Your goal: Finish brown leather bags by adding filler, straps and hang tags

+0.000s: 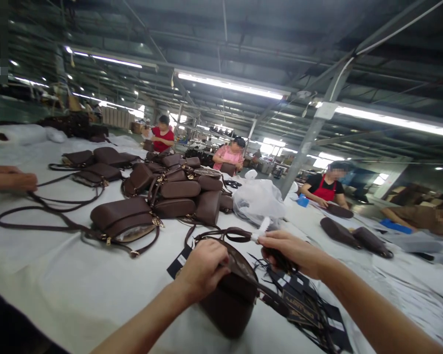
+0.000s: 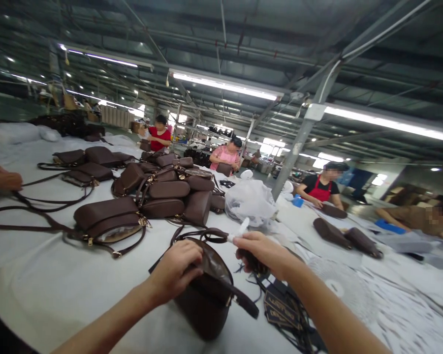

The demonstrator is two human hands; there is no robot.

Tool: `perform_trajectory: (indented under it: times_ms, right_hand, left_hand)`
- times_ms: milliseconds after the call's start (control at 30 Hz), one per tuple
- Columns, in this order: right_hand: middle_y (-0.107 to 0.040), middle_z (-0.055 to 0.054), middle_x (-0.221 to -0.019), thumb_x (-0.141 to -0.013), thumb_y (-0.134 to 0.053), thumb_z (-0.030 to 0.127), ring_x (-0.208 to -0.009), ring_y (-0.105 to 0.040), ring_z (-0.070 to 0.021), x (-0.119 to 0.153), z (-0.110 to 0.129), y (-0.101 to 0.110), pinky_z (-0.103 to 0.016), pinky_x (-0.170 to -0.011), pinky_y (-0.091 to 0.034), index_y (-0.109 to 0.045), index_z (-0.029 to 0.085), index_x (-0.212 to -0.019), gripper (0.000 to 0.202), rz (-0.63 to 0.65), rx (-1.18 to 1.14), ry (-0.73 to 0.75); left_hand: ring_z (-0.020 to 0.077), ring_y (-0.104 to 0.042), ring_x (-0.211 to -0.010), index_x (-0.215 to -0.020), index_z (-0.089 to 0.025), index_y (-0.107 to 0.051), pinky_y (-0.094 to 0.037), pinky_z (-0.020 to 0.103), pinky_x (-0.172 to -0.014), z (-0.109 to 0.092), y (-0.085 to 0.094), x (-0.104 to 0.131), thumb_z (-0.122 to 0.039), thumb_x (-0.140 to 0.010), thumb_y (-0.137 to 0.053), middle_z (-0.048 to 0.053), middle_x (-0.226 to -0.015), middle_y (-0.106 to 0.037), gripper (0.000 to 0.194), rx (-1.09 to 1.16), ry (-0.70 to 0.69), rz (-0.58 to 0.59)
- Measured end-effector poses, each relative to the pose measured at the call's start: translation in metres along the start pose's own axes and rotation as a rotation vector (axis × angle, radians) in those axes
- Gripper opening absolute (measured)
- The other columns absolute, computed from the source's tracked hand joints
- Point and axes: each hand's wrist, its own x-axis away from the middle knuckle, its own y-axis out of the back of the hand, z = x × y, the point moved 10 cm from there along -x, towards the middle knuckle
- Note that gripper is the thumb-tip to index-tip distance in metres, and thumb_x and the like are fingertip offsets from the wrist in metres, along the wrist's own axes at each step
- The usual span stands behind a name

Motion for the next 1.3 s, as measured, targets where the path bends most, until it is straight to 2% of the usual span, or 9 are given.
perform_trajectory:
  times_ms: [133, 233, 333, 400, 533, 700, 933, 1100, 1300]
  right_hand:
    - [-0.059, 0.001, -0.065, -0.079, -0.067, 0.035, -0.049, -0.053, -0.0073, 0.009, -0.012, -0.016, -0.019, -0.047, -0.047, -0.059, 0.018, -0.079, 0.019, 0.069, -0.353, -0.131]
    - [-0.065, -0.003, -0.080, -0.080, -0.066, 0.034, -0.064, -0.063, -0.0112, 0.011, 0.002, -0.041, -0.021, -0.053, -0.051, -0.060, 0.018, -0.088, 0.019, 0.159, -0.454, -0.013]
    - [-0.067, -0.004, -0.089, -0.077, -0.070, 0.039, -0.081, -0.064, -0.0163, 0.009, 0.009, -0.069, -0.029, -0.070, -0.054, -0.061, 0.018, -0.094, 0.028, 0.281, -0.289, 0.158]
    - [-0.066, -0.003, -0.092, -0.076, -0.070, 0.044, -0.087, -0.062, -0.0176, 0.004, 0.007, -0.073, -0.032, -0.079, -0.052, -0.062, 0.018, -0.096, 0.033, 0.271, -0.135, 0.250]
    - [-0.064, -0.002, -0.093, -0.075, -0.067, 0.051, -0.092, -0.059, -0.0213, -0.012, -0.006, -0.054, -0.037, -0.081, -0.051, -0.059, 0.019, -0.093, 0.038, 0.114, 0.026, 0.279]
    - [-0.064, -0.004, -0.095, -0.079, -0.059, 0.046, -0.091, -0.061, -0.0221, -0.016, -0.005, -0.056, -0.037, -0.079, -0.049, -0.055, 0.020, -0.093, 0.030, 0.148, 0.057, 0.242]
    - [-0.060, -0.001, -0.080, -0.086, -0.049, 0.027, -0.076, -0.052, -0.0171, -0.001, 0.020, -0.066, -0.029, -0.069, -0.039, -0.051, 0.020, -0.079, 0.010, 0.017, 0.565, 0.453]
    - [-0.060, -0.004, -0.085, -0.089, -0.042, 0.022, -0.077, -0.053, -0.0177, 0.008, 0.012, -0.079, -0.029, -0.070, -0.039, -0.046, 0.022, -0.081, 0.009, 0.040, 0.718, 0.493]
    - [-0.063, -0.006, -0.089, -0.085, -0.043, 0.017, -0.082, -0.056, -0.0191, -0.002, 0.002, -0.087, -0.029, -0.075, -0.043, -0.049, 0.021, -0.083, 0.008, 0.104, 0.783, 0.513]
  left_hand:
    - [0.0176, -0.057, -0.082, -0.081, -0.018, -0.062, -0.043, 0.027, -0.075, -0.004, -0.012, -0.041, -0.020, -0.081, -0.060, 0.003, -0.084, -0.066, 0.003, 0.058, 0.032, 0.069]
    - [0.0117, -0.053, -0.065, -0.075, -0.016, -0.062, -0.038, 0.020, -0.060, -0.006, -0.033, -0.059, -0.018, -0.083, -0.053, -0.002, -0.069, -0.061, 0.012, 0.112, 0.004, 0.311]
    - [0.0113, -0.053, -0.064, -0.072, -0.016, -0.061, -0.037, 0.019, -0.057, -0.006, -0.042, -0.054, -0.011, -0.079, -0.054, -0.002, -0.068, -0.061, 0.011, 0.055, -0.070, 0.502]
    - [0.0142, -0.057, -0.073, -0.079, -0.017, -0.063, -0.041, 0.021, -0.065, 0.000, -0.034, -0.043, -0.010, -0.079, -0.054, 0.000, -0.079, -0.066, 0.012, -0.030, -0.090, 0.474]
    - [0.0222, -0.057, -0.093, -0.093, -0.018, -0.061, -0.042, 0.036, -0.088, 0.007, -0.022, -0.007, -0.023, -0.085, -0.056, 0.007, -0.097, -0.066, 0.010, -0.231, -0.140, 0.353]
    - [0.0186, -0.055, -0.095, -0.080, -0.019, -0.056, -0.034, 0.039, -0.100, 0.001, -0.032, 0.031, -0.021, -0.089, -0.051, 0.004, -0.098, -0.064, 0.011, -0.282, -0.216, 0.386]
    - [0.0259, -0.056, -0.099, -0.091, -0.020, -0.061, -0.041, 0.042, -0.090, 0.006, -0.047, 0.020, -0.030, -0.081, -0.064, 0.008, -0.100, -0.064, 0.015, -0.441, -0.089, 0.531]
    - [0.0277, -0.060, -0.097, -0.102, -0.008, -0.062, -0.043, 0.042, -0.091, 0.004, -0.070, 0.009, -0.008, -0.079, -0.049, 0.015, -0.100, -0.068, 0.026, -0.545, -0.089, 0.549]
    - [0.0298, -0.060, -0.104, -0.105, -0.006, -0.064, -0.045, 0.042, -0.091, -0.004, -0.072, 0.009, -0.009, -0.081, -0.048, 0.019, -0.111, -0.066, 0.029, -0.590, -0.050, 0.496]
